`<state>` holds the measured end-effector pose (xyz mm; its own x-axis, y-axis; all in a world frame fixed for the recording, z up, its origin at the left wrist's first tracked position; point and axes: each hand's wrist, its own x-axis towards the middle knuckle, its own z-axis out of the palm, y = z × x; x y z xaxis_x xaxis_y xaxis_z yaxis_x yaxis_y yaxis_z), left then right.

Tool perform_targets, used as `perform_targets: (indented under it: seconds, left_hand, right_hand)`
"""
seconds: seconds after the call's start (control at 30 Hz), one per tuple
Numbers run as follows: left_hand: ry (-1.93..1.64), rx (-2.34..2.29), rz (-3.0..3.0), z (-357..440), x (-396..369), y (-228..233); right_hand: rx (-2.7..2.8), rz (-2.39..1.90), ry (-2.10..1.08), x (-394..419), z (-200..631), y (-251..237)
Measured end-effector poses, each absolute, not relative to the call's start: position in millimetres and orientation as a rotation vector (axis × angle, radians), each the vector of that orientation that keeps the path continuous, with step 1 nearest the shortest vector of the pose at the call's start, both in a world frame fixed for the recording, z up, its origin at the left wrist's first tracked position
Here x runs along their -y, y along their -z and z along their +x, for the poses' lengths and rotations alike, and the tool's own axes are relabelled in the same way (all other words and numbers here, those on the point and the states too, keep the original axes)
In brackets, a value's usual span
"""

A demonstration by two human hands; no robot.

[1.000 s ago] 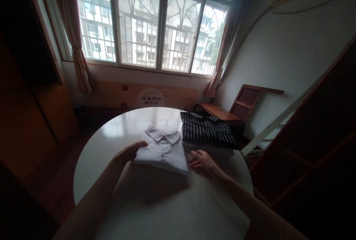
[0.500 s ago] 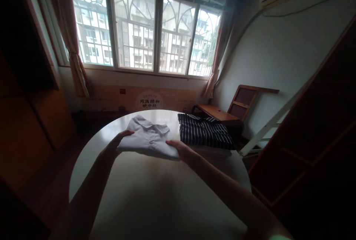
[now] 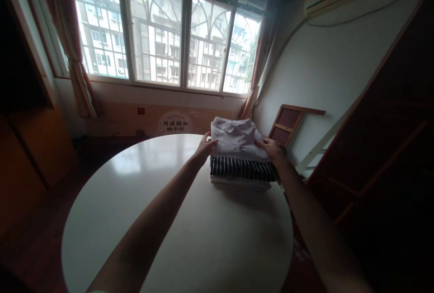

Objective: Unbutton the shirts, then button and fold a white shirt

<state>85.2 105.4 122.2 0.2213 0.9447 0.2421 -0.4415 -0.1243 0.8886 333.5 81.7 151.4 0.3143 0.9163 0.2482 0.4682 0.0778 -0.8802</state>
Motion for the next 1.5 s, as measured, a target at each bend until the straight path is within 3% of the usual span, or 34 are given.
perform_targets:
  seconds: [0.2, 0.33, 0.47, 0.6, 0.73, 0.9, 1.1, 1.5]
  left_hand:
    - [-1.197, -0.846, 1.026, 116, -117, -62]
    - [-1.253, -0.775, 1.11, 114, -116, -64]
    - [-1.294, -0.831, 1.242, 113, -109, -76]
    - [-1.323, -0.899, 1.295, 105, -103, -76]
    - [-1.439, -1.064, 1.412, 72, -101, -55]
    - [-1.423, -1.341, 1.615, 0, -87, -15]
    - [-1.251, -1.36, 1.674, -69, -54, -3]
    - [-0.99, -1.476, 2.352, -79, -53, 10]
  right_hand:
    - [1.355, -1.806, -0.584, -91, 358, -95]
    - [1.312, -1.729, -0.433, -90, 359, -95]
    - [1.282, -1.916, -0.359, -84, 356, -103]
    - [1.346, -2.101, 0.114, -67, 340, -105]
    - [1.713, -1.741, 0.576, -41, 305, -97]
    - [2.156, -1.684, 0.65, -17, 266, -54]
    - [2.099, -1.772, 0.85, -27, 262, -26]
    - [2.142, -1.758, 0.818, -94, 279, -29]
